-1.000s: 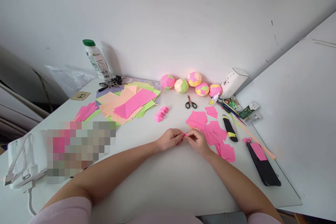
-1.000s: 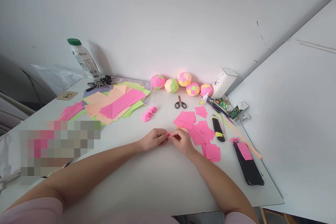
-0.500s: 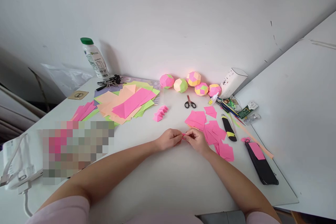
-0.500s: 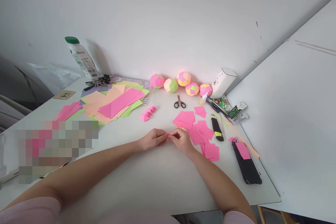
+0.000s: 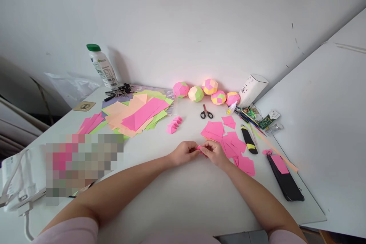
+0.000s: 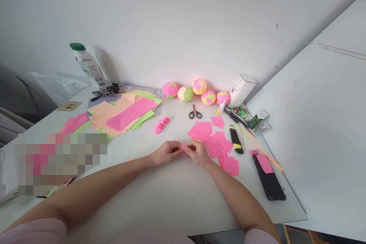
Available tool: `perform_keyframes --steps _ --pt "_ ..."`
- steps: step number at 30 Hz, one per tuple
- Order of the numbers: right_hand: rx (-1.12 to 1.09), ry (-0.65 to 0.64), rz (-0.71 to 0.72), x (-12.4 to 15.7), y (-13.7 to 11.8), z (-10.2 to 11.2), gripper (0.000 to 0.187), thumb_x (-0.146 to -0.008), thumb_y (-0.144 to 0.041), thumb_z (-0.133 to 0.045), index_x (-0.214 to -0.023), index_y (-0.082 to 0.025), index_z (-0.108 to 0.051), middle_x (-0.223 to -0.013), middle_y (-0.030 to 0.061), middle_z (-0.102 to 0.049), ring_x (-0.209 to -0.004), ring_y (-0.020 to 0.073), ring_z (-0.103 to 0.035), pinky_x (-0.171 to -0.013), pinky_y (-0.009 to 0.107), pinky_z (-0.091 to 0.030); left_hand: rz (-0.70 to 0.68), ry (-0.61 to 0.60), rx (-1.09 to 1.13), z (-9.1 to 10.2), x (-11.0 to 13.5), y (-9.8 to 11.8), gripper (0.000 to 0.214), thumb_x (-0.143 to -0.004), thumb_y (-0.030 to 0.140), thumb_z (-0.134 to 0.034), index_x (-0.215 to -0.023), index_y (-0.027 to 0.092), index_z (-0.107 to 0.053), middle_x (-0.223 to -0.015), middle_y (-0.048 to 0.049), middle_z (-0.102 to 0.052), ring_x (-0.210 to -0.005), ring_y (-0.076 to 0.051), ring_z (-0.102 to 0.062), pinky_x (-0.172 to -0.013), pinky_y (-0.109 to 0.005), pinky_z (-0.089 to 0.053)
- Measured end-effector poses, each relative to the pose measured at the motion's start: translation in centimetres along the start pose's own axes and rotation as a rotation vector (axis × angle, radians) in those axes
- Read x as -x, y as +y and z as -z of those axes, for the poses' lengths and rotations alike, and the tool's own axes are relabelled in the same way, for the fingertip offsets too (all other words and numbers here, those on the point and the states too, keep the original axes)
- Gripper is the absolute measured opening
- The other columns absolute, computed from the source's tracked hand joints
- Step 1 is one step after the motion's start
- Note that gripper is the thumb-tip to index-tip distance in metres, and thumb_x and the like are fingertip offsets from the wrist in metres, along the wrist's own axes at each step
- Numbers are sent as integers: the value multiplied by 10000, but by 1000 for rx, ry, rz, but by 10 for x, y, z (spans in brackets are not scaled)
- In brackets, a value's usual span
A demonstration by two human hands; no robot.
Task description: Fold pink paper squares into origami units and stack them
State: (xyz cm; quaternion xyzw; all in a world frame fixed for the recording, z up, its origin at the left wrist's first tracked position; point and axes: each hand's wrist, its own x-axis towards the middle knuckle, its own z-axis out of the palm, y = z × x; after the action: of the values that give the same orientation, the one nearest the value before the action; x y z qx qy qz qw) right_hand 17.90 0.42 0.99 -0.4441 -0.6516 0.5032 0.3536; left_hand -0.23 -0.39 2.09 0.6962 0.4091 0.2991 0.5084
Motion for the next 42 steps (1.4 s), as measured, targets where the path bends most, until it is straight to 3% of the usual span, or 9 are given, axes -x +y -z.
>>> perform_keyframes --steps 8,23,28,33,42 --pt "-69 -5 -5 -1 0 0 277 -790 -414 -590 -686 -159 -553 -561 -33 -527 -456 88 -500 -448 217 -412 72 -22 141 0 -2 -5 392 -778 510 -508 -653 139 -531 -492 42 -459 -443 -69 -355 -434 -203 -278" --pt "-71 14 -20 1 -7 -3 311 -783 -450 -579 -664 -166 -537 -545 -33 -517 -447 86 -471 -437 212 -397 69 -73 178 0 -1 -5 347 -795 459 -489 -668 139 -530 -545 31 -464 -478 -73 -349 -449 -203 -270" --pt "-51 30 -38 5 -8 -5 264 -800 -394 -569 -681 -162 -526 -561 -33 -514 -463 87 -484 -446 206 -391 104 -64 172 -4 0 -3 401 -763 526 -521 -683 134 -538 -520 54 -390 -460 -64 -280 -431 -203 -219" --pt "-20 27 52 7 -2 -9 129 -755 -292 -612 -739 -174 -563 -608 -29 -512 -527 98 -474 -466 202 -365 110 -23 193 -5 0 -6 420 -741 567 -525 -672 153 -509 -496 64 -364 -448 -70 -290 -437 -207 -216" --pt "53 55 76 10 1 -10 105 -689 -159 -566 -612 -183 -500 -556 -47 -427 -480 87 -392 -430 201 -295 93 2 167 -6 0 -11 426 -740 564 -524 -599 168 -458 -487 55 -366 -448 -78 -308 -447 -214 -221"
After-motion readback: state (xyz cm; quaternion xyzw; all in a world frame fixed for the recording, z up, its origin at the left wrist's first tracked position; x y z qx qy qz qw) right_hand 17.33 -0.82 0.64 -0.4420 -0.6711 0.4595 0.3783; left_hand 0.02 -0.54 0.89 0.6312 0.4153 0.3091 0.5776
